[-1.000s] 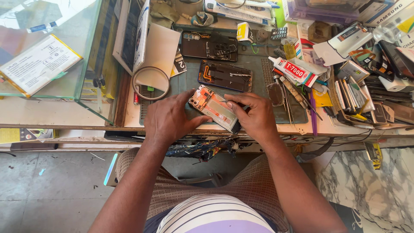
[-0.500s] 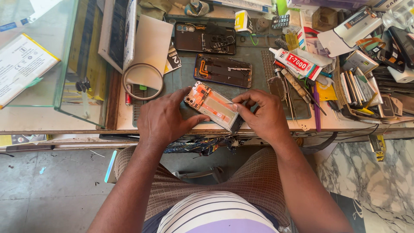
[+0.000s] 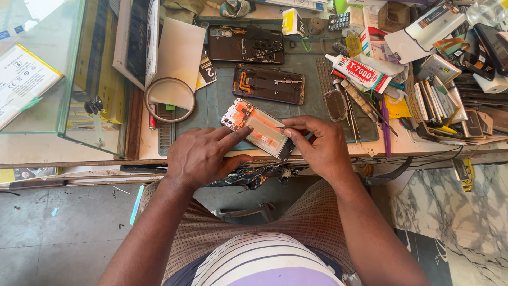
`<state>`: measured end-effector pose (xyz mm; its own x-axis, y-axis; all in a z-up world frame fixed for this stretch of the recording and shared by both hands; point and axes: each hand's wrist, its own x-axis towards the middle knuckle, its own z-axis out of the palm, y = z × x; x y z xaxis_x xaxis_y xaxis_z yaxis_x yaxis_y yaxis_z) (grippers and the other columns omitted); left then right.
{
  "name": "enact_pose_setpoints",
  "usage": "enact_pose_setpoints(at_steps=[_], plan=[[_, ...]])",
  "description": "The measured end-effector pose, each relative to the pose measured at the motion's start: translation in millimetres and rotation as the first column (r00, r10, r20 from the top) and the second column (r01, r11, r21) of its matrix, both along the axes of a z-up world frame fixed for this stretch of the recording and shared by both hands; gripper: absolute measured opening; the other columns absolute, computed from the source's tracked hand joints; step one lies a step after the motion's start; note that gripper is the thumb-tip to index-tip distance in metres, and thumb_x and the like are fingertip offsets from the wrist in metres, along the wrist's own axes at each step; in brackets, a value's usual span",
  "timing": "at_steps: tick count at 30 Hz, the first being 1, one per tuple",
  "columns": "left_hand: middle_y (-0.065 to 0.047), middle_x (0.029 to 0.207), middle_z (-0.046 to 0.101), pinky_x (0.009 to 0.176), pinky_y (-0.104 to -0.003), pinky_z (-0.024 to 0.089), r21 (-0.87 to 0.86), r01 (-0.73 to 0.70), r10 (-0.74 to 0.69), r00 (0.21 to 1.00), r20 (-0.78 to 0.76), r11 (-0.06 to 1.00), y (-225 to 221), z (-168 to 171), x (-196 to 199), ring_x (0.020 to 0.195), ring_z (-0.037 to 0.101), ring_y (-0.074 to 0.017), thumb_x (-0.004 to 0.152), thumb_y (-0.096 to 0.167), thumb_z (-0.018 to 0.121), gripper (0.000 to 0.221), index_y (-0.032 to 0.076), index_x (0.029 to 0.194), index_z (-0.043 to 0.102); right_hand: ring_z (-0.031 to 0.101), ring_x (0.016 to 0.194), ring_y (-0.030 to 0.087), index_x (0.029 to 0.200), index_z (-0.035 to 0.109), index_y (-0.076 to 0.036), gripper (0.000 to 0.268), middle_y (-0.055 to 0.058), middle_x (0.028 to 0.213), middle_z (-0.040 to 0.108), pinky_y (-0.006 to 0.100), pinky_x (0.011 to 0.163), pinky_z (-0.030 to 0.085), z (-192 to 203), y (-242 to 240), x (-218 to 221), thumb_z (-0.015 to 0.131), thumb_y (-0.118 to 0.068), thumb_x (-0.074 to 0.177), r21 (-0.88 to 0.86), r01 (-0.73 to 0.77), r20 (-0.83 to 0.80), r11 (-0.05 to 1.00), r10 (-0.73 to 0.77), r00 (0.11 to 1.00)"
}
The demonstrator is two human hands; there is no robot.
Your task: The person disassembles a smartphone, removes the back cover, and uses a screwdriver to adjust internal components. They then reassemble the phone and clean the back cover with a brush.
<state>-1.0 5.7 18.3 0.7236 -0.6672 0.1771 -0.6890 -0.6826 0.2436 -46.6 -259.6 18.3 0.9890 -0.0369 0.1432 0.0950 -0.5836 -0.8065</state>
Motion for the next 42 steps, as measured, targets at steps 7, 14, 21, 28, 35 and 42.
enact_pose_setpoints(at_steps=[7, 14, 21, 28, 35, 42], plan=[[-0.002, 0.094, 0.072, 0.063, -0.041, 0.056, -0.104, 0.012, -0.006, 0.998, 0.058, 0.995, 2, -4, -3, 0.081, 0.072, -0.0245, 0.087, 0.058, 0.07, 0.051, 0.022, 0.123, 0.07, 0.073, 0.073, 0.007, 0.111, 0.08, -0.011, 0.02, 0.007, 0.09, 0.081, 0.024, 0.062, 0.056, 5, 2, -2, 0.077, -0.009, 0.091, -0.059, 0.013, 0.0, 0.998, -0.013, 1.0], [-0.001, 0.092, 0.071, 0.062, -0.041, 0.055, -0.175, 0.014, 0.002, 0.996, 0.09, 0.984, 3, -6, -4, 0.078, 0.071, -0.0239, 0.082, 0.06, 0.075, 0.053, 0.02, 0.116, 0.073, 0.071, 0.067, 0.01, 0.107, 0.08, -0.01, 0.017, 0.006, 0.086, 0.081, 0.027, 0.059, 0.055, 11, 11, 6, 0.077, -0.011, 0.091, -0.079, 0.021, -0.055, 0.997, -0.026, 0.998], [0.0, 0.09, 0.07, 0.063, -0.04, 0.054, -0.226, -0.022, 0.054, 0.989, 0.137, 0.974, 1, -14, -5, 0.077, 0.07, -0.0213, 0.082, 0.062, 0.077, 0.054, 0.017, 0.112, 0.074, 0.071, 0.076, 0.017, 0.095, 0.076, -0.004, 0.01, 0.008, 0.09, 0.071, 0.031, 0.066, 0.055, 15, 33, 21, 0.078, -0.009, 0.087, -0.119, -0.127, 0.095, 0.985, 0.139, 0.986], [-0.002, 0.088, 0.069, 0.062, -0.04, 0.053, -0.243, 0.006, 0.035, 0.986, 0.163, 0.97, 4, -16, -4, 0.076, 0.07, -0.0225, 0.08, 0.064, 0.076, 0.057, 0.015, 0.11, 0.074, 0.072, 0.074, 0.02, 0.094, 0.078, -0.006, 0.01, 0.008, 0.085, 0.071, 0.034, 0.066, 0.055, 16, 48, 27, 0.078, -0.012, 0.087, -0.208, -0.161, 0.042, 0.965, 0.173, 0.984], [-0.001, 0.088, 0.068, 0.062, -0.041, 0.053, -0.221, 0.009, 0.022, 0.99, 0.136, 0.975, 5, -14, -4, 0.076, 0.07, -0.0224, 0.082, 0.066, 0.073, 0.056, 0.017, 0.11, 0.073, 0.073, 0.076, 0.021, 0.096, 0.078, -0.007, 0.01, 0.007, 0.086, 0.071, 0.034, 0.067, 0.056, 14, 51, 27, 0.077, -0.012, 0.087, -0.229, -0.165, 0.058, 0.959, 0.183, 0.981], [-0.001, 0.087, 0.068, 0.061, -0.04, 0.053, -0.187, -0.005, 0.03, 0.99, 0.134, 0.982, 5, -15, -5, 0.076, 0.07, -0.0222, 0.083, 0.066, 0.072, 0.054, 0.017, 0.105, 0.073, 0.073, 0.074, 0.02, 0.096, 0.079, -0.008, 0.01, 0.007, 0.084, 0.071, 0.033, 0.066, 0.056, 13, 50, 27, 0.077, -0.013, 0.087, -0.264, -0.163, 0.038, 0.951, 0.179, 0.983]])
